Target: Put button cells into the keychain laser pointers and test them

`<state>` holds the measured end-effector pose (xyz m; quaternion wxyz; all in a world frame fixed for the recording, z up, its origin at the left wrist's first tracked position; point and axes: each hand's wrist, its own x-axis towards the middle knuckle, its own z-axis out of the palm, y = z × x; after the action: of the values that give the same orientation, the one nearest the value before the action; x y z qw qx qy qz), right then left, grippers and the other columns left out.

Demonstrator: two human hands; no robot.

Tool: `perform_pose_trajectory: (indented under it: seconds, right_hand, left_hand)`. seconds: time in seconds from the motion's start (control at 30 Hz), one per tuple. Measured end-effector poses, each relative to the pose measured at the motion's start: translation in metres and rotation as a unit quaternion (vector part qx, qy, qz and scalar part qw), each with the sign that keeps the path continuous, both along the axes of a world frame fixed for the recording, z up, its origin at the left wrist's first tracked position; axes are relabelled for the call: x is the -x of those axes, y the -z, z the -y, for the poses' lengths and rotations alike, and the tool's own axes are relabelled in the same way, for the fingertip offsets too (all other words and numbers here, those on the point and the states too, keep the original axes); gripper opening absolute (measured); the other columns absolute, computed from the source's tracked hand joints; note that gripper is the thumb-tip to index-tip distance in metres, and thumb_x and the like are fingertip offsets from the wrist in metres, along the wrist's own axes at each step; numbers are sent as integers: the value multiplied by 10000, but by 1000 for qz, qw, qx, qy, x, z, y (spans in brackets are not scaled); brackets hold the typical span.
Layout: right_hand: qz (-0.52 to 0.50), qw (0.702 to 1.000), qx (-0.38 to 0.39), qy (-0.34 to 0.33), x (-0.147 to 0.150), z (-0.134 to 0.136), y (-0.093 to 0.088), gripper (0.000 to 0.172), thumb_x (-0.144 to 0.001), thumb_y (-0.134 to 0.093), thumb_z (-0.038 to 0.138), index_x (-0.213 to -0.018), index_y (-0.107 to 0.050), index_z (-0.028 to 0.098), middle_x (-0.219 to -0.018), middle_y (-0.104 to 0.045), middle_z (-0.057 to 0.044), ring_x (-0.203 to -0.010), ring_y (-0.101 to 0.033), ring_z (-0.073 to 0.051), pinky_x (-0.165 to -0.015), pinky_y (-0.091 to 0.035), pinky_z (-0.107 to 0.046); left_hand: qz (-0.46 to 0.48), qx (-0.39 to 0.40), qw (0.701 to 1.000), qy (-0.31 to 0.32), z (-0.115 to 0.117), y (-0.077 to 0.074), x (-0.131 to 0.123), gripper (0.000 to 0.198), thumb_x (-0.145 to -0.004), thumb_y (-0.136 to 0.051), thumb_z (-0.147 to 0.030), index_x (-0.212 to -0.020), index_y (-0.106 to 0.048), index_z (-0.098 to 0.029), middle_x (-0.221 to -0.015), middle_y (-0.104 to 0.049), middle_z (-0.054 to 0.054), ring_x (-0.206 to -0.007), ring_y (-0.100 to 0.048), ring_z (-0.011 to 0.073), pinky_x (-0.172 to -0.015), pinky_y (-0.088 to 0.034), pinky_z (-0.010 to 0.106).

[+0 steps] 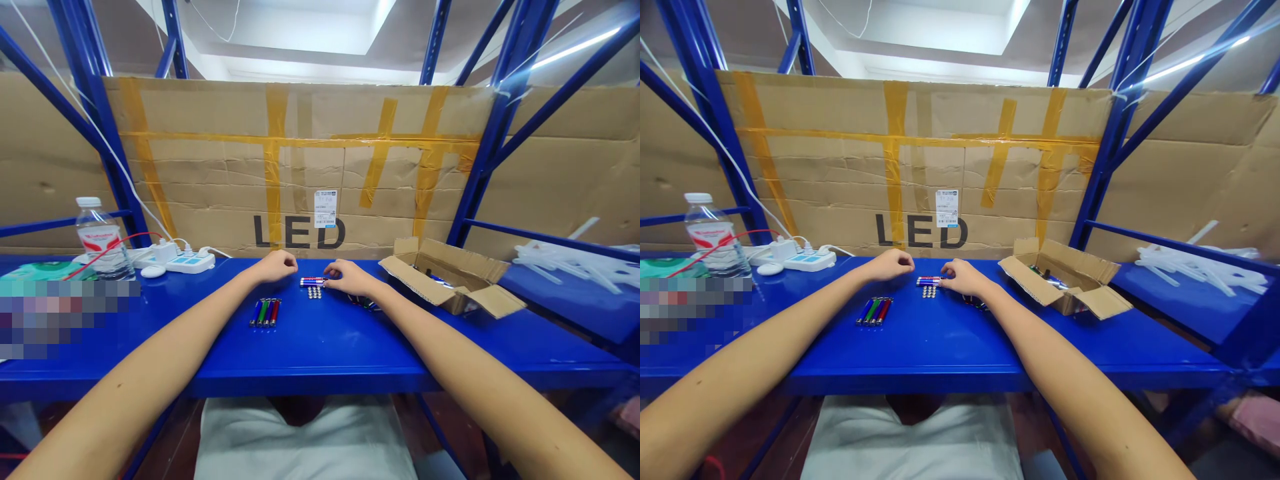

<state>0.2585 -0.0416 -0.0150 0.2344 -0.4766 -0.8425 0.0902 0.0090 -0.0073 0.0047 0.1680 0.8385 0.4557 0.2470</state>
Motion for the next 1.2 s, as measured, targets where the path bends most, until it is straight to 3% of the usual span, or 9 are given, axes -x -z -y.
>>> perform_pose_trajectory:
  seconds: [0.2, 0.33, 0.43, 0.5, 0.63, 0.97, 1.2]
  right_hand:
    - [30, 999, 6, -24, -8, -3, 4, 452, -757, -743, 302, -1177, -630, 179, -1180, -588, -114, -1097, -591, -234, -958, -463, -358]
    - [21, 997, -55, -41, -4, 11, -3, 284, -822, -671, 285, -1080, -662, 167, -1090, -609, -106, -1067, -576, -232, -954, -445, -371]
    - [14, 985, -132, -112, 15, 37, -10, 153, -874, -575, 214, -959, -693, 165, -948, -647, -79, -952, -598, -200, -876, -454, -322]
    - [35, 974, -136, -177, 34, 56, -10, 205, -884, -536, 185, -1011, -697, 178, -918, -679, -61, -846, -621, -174, -807, -463, -289]
    - [99, 951, -122, -267, 67, 76, -4, 295, -892, -534, 196, -1151, -675, 202, -1074, -721, -71, -952, -657, -196, -858, -464, -299]
    - [110, 953, -118, -256, 77, 63, 7, 350, -947, -480, 237, -1260, -632, 202, -1153, -709, -97, -997, -669, -208, -874, -468, -322]
    - [99, 960, -105, -239, 74, 66, 2, 186, -929, -506, 220, -966, -683, 179, -905, -734, -63, -800, -654, -174, -734, -433, -264]
  left_hand:
    - [-138, 125, 978, 89, 20, -27, 19, 136, -655, -663, -276, -734, -734, -191, -786, -733, 13, -731, -616, 152, -699, -417, 226]
    - [-197, 197, 954, 110, 28, -35, 22, 135, -631, -708, -310, -704, -747, -203, -737, -732, 9, -693, -604, 148, -670, -410, 222]
    - [-206, 220, 945, 126, 29, -34, 22, 132, -627, -705, -293, -711, -758, -206, -750, -738, 13, -709, -610, 156, -673, -417, 225]
    - [-208, 217, 945, 126, 29, -33, 20, 127, -622, -695, -271, -706, -762, -204, -732, -734, 11, -699, -605, 156, -664, -417, 225]
    - [-189, 205, 954, 112, 30, -29, 14, 87, -581, -694, -225, -642, -751, -200, -647, -707, -7, -639, -573, 142, -626, -403, 217]
    - [-167, 194, 962, 97, 27, -25, 11, 98, -553, -661, -177, -608, -740, -184, -611, -692, -8, -606, -557, 137, -597, -398, 212]
    - [-166, 198, 961, 94, 31, -27, 9, 53, -553, -689, -184, -585, -731, -184, -596, -681, -21, -610, -546, 128, -613, -388, 211]
